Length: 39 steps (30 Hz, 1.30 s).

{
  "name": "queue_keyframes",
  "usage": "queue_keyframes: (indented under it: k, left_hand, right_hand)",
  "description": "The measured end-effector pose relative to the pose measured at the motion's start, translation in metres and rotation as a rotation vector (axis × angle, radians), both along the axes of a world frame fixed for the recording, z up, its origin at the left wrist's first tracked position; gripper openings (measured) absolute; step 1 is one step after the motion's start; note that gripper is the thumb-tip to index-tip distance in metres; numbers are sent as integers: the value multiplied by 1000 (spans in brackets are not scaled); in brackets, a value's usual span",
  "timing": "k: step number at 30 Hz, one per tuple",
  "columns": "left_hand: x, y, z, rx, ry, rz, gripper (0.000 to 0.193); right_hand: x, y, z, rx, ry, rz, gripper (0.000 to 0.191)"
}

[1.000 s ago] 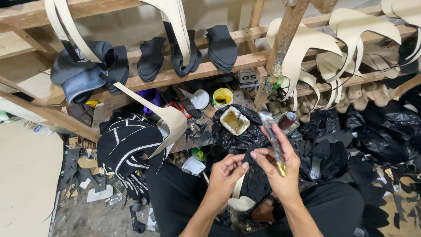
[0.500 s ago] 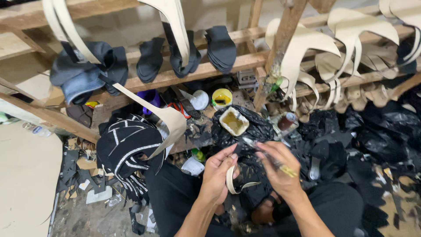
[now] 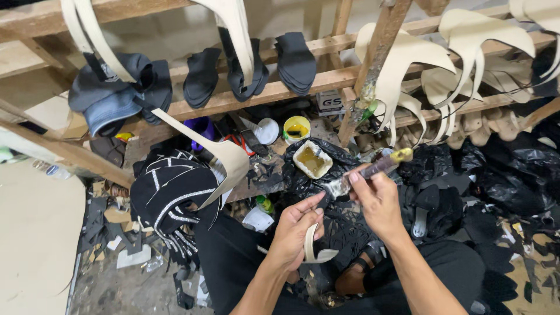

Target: The person sits on the floor and applies glue to the edges of beige shoe parts using a brush. They repeatedly dip the brush into a container and coat the edges, then place the parts on a wooden rack.

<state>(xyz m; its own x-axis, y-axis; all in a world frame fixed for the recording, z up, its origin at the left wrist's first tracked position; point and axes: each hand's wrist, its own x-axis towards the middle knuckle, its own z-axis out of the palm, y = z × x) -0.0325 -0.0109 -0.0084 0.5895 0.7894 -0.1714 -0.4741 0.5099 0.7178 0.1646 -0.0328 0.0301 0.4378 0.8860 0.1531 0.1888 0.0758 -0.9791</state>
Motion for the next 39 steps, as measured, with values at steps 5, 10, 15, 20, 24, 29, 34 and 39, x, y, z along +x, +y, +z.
queue_keyframes:
  k: [5,10,15,20,24,29,34,39]
  left_hand:
    - [1,1,3,-51,-21,-14,44]
    - [1,2,-1,-52,-85,-35,45]
    - [2,1,-6,-128,-136,-24,38]
    - [1,6,1,-114,-191,-51,42]
    - [-3,2,16,-153,-221,-62,46]
    - [-4,17,34,-126,-310,-32,60]
    - [-2,39,39,-123,-427,-13,63]
    - [-2,58,40,-196,-560,119,56]
  right_hand:
    - [3,5,3,12,29,12,20]
    - [2,4,9,10,-452,-47,20]
    - [-5,-2,17,191,-312,161,16]
    - [-2,5,19,171,-410,-21,15]
    - [0,1,1,61,-335,48,17]
    - [3,1,-29,-36,114,94,30]
    - [-6,-12,-40,65,265,592,83]
    - [-22,-20,-26,54,412,527,103]
